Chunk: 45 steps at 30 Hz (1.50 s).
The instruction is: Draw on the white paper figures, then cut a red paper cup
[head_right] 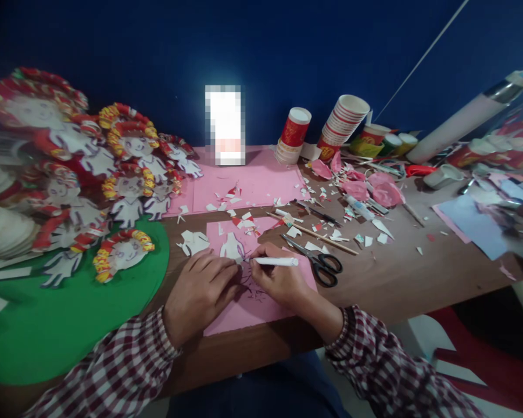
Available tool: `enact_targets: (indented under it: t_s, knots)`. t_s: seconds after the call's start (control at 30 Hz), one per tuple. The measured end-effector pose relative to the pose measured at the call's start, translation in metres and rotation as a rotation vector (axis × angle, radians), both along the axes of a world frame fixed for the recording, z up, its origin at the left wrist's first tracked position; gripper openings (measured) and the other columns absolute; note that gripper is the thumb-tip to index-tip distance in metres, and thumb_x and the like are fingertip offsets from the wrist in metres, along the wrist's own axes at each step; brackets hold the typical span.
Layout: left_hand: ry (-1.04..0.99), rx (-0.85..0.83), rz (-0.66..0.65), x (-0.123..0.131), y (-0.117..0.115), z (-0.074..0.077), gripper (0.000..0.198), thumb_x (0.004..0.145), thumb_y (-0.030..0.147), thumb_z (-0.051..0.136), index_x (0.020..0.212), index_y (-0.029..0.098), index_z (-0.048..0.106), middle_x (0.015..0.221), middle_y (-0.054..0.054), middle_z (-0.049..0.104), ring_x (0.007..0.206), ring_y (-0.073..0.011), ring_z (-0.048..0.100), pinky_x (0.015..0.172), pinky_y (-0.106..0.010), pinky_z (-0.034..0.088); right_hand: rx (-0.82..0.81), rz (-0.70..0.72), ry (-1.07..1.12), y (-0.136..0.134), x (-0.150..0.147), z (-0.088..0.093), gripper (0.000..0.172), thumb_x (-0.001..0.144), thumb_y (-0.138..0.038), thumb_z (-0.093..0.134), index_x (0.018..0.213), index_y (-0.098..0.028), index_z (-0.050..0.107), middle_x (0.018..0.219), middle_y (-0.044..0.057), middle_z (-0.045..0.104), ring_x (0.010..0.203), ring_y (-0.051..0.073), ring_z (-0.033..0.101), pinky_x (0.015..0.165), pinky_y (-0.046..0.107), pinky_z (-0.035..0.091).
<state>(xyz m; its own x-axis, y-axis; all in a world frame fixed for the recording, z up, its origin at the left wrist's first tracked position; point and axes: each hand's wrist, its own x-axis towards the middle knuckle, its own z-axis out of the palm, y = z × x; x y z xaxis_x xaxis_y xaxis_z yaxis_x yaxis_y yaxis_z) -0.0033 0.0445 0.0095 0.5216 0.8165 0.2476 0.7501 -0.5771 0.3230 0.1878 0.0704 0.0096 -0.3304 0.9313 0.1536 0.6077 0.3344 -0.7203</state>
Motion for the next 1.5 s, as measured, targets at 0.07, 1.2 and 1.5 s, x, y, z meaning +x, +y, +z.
enact_targets:
  t_s: [0.07,1.2,1.5]
  knots:
    - [0.009,-0.009,-0.001,-0.0001,0.0000,0.0003,0.022,0.087,0.033,0.051,0.099,0.018,0.060,0.096,-0.006,0.062,0.093,-0.0213,0.053,0.098,-0.045,0.034,0.012,0.004,0.010,0.0002,-0.0008,0.0012,0.006,0.083,-0.024,0.052,0.082,-0.020,0.056,0.071,0.001,0.063,0.065,0.015,0.058,0.062,0.026,0.045]
    - [0.040,0.004,0.001,0.0001,-0.0007,0.0004,0.023,0.087,0.035,0.051,0.099,0.017,0.060,0.097,-0.005,0.063,0.094,-0.0217,0.053,0.099,-0.046,0.033,-0.037,0.029,0.033,-0.0004,0.0000,-0.0009,0.008,0.085,-0.024,0.052,0.082,-0.018,0.057,0.072,0.001,0.060,0.066,0.013,0.055,0.060,0.024,0.041]
    - [0.038,0.004,0.007,-0.0003,-0.0005,0.0008,0.023,0.086,0.035,0.052,0.100,0.018,0.060,0.097,-0.005,0.063,0.094,-0.0213,0.053,0.099,-0.046,0.033,-0.091,-0.042,0.032,-0.0020,-0.0005,0.0028,0.011,0.084,-0.028,0.051,0.079,-0.019,0.056,0.061,0.000,0.058,0.061,0.014,0.055,0.055,0.024,0.042]
